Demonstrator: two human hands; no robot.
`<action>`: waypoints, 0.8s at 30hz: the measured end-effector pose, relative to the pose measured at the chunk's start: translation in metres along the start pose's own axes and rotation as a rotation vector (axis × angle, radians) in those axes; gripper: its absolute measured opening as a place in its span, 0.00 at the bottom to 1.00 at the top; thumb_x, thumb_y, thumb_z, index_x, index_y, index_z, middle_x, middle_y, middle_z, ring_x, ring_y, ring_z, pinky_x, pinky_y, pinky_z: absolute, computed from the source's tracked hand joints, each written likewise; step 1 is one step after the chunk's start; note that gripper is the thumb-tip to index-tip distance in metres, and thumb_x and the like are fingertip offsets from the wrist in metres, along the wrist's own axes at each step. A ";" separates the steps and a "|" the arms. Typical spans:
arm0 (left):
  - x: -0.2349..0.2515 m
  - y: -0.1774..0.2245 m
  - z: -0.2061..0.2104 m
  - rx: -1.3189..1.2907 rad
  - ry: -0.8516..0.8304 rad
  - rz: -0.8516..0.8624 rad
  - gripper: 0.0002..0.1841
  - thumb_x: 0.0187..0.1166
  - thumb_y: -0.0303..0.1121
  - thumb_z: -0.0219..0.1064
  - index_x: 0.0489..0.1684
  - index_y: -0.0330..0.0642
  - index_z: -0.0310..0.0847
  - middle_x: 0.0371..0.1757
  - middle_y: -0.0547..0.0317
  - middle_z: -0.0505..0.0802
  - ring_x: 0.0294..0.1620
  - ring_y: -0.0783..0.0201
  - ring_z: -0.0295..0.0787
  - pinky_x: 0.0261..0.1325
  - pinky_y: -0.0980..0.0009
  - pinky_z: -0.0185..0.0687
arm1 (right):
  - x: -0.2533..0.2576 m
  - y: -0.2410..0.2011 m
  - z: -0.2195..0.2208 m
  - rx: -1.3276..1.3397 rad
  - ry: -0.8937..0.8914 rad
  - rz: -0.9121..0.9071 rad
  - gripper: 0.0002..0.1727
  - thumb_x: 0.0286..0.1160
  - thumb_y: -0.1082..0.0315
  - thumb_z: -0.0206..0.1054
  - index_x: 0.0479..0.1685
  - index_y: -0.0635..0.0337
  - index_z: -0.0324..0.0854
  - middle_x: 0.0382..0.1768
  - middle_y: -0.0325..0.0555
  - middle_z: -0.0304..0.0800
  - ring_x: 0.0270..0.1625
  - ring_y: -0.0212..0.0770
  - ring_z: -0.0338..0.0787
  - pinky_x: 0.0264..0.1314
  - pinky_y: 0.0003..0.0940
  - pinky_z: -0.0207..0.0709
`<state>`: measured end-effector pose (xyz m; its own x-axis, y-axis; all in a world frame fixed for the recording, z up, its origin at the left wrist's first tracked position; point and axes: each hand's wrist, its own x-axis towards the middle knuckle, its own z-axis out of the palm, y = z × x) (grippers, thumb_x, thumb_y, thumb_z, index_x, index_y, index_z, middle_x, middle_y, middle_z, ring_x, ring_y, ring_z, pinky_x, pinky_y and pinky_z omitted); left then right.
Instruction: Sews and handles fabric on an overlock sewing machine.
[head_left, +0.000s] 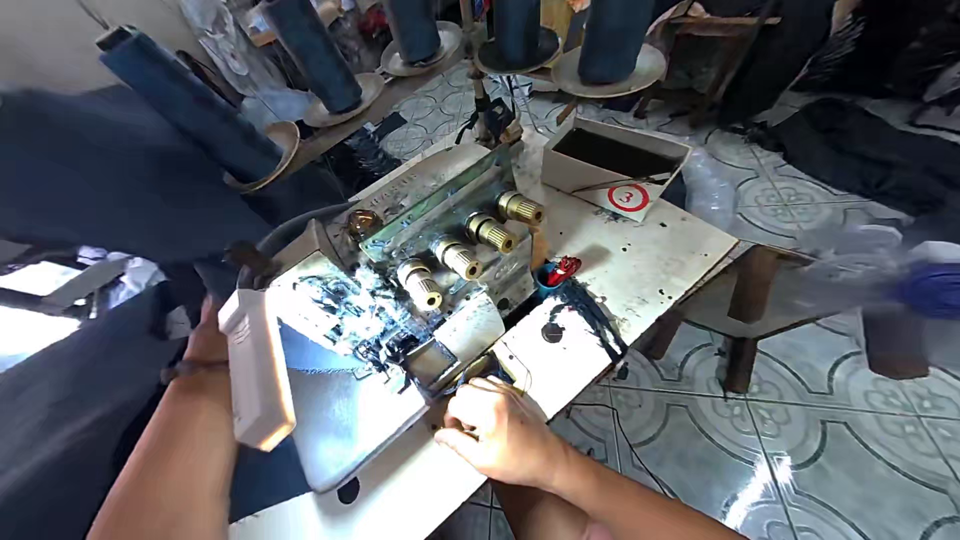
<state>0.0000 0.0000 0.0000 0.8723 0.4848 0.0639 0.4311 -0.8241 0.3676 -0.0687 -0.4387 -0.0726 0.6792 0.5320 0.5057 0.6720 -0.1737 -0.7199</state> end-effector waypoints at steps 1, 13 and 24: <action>-0.028 0.007 -0.016 0.131 -0.089 0.075 0.22 0.90 0.32 0.56 0.74 0.22 0.71 0.69 0.20 0.82 0.74 0.29 0.77 0.77 0.35 0.68 | 0.000 -0.001 0.000 0.007 0.001 0.006 0.15 0.77 0.57 0.68 0.27 0.58 0.86 0.24 0.44 0.83 0.35 0.44 0.86 0.43 0.40 0.77; -0.346 -0.073 -0.118 0.256 0.132 -0.199 0.39 0.71 0.44 0.80 0.73 0.20 0.72 0.69 0.09 0.75 0.71 0.12 0.71 0.70 0.21 0.65 | 0.000 -0.009 -0.003 -0.094 -0.125 0.084 0.17 0.80 0.56 0.65 0.37 0.61 0.90 0.36 0.50 0.92 0.47 0.49 0.91 0.58 0.50 0.79; -0.349 -0.094 -0.122 0.140 0.337 -0.129 0.17 0.90 0.33 0.59 0.51 0.23 0.87 0.49 0.23 0.91 0.56 0.26 0.88 0.63 0.27 0.73 | -0.003 0.000 0.003 -0.120 -0.059 -0.006 0.16 0.79 0.60 0.65 0.38 0.65 0.91 0.39 0.54 0.94 0.48 0.54 0.92 0.59 0.55 0.80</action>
<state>-0.3727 -0.0561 0.0562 0.6940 0.6371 0.3354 0.5802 -0.7707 0.2635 -0.0721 -0.4376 -0.0759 0.6592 0.5803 0.4782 0.7085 -0.2663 -0.6535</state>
